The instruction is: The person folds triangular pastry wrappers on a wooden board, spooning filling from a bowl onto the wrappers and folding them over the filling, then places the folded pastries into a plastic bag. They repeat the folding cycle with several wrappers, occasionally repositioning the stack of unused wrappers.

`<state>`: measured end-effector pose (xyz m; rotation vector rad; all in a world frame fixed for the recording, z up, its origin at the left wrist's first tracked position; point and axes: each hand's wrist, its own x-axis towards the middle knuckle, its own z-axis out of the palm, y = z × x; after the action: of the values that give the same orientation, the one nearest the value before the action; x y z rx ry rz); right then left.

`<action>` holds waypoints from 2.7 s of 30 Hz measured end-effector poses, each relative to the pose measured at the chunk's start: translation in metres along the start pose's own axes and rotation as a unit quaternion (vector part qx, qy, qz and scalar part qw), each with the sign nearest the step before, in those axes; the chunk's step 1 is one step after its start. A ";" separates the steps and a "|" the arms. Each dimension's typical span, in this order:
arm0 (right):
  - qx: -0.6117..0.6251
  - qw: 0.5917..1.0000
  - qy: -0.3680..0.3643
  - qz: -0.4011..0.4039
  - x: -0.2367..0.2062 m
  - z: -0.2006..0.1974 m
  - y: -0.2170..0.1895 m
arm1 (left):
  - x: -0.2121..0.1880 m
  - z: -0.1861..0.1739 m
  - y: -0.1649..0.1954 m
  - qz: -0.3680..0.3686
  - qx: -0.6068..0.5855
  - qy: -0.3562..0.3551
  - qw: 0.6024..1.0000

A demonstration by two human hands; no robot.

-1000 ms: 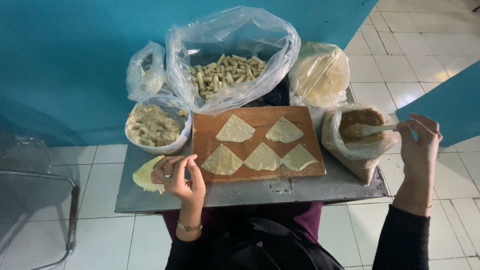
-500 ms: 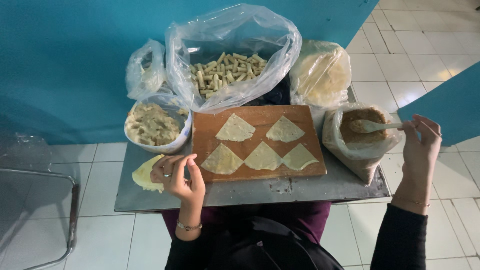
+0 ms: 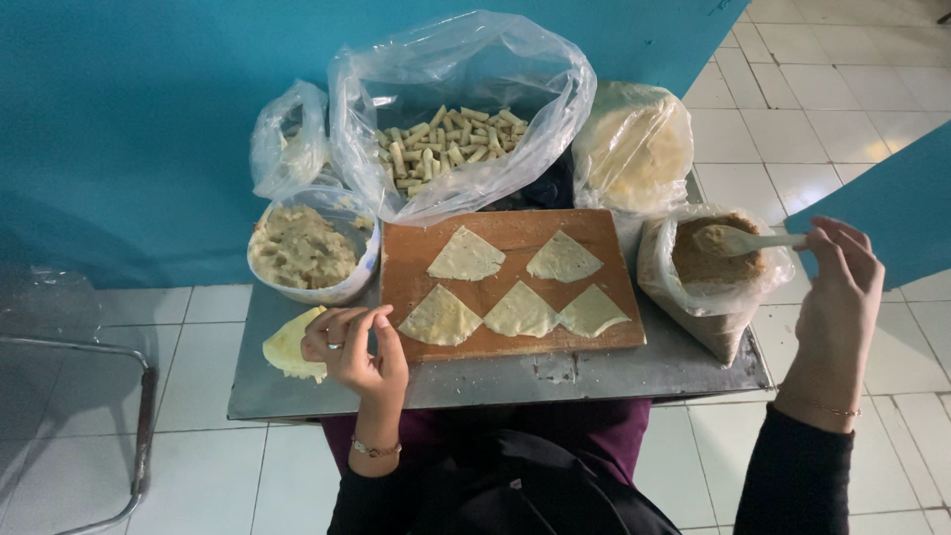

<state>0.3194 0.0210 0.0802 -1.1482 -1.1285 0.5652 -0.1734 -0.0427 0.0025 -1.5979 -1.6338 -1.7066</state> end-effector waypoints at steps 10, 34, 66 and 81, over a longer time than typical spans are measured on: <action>-0.119 0.970 -0.210 0.024 -0.033 0.113 -0.013 | -0.007 0.011 0.017 0.036 -0.053 -0.097 0.993; -0.260 0.912 -0.282 -0.146 -0.052 0.151 0.023 | -0.028 0.035 0.076 0.071 0.053 -0.312 0.946; -0.259 0.913 -0.265 -0.171 -0.058 0.150 0.007 | -0.033 0.037 0.081 0.075 0.043 -0.303 0.949; -0.240 0.927 -0.246 -0.152 -0.055 0.146 0.003 | -0.026 0.024 0.059 0.028 -0.018 -0.253 0.967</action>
<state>0.1663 0.0375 0.0538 -1.2405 -1.9203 0.3444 -0.1057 -0.0532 0.0055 -2.2094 -1.7511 -1.3760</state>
